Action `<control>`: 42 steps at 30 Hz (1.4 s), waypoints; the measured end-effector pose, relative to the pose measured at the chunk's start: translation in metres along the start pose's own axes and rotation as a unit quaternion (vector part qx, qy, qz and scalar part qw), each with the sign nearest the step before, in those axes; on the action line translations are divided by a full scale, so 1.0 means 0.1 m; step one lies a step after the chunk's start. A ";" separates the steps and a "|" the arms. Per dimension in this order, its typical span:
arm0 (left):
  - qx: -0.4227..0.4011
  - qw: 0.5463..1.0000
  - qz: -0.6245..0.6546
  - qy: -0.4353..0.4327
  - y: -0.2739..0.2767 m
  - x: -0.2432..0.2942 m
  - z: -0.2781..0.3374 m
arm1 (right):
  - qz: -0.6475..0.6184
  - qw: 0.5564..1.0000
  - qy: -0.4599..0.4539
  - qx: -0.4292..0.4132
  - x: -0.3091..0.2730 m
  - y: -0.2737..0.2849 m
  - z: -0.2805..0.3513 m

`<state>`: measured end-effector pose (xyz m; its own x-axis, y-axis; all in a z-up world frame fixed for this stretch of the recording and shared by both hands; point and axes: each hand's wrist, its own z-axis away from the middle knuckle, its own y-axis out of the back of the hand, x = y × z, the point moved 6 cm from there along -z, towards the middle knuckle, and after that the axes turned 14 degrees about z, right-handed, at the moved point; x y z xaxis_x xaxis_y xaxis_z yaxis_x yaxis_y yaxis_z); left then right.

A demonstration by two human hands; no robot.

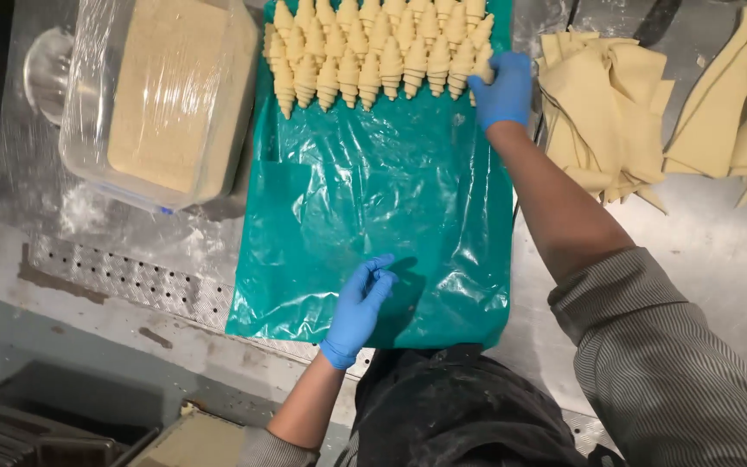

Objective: Roll triangular pieces of dough into croissants and arrange them on a tray.

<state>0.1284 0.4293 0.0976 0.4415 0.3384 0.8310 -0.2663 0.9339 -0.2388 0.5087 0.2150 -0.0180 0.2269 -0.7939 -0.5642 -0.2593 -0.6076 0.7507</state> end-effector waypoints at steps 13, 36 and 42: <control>-0.158 0.853 -0.360 -0.344 -2.36 0.37 -2.15 | -0.111 0.991 -0.064 -0.037 -0.11 2.46 1.52; -0.129 0.819 -0.461 -0.316 -3.06 0.47 -2.59 | -0.138 0.927 -0.343 -0.065 2.01 4.89 3.92; -0.139 0.901 -0.324 -0.252 -3.66 0.01 -0.72 | -0.211 0.942 -0.228 -0.131 1.35 4.94 3.20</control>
<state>0.2884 0.0960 0.1500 -0.0372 -0.3187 0.9471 0.1627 0.9332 0.3204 0.1105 -0.1999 0.1671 -0.1832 -0.4464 -0.8759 0.0170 -0.8922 0.4512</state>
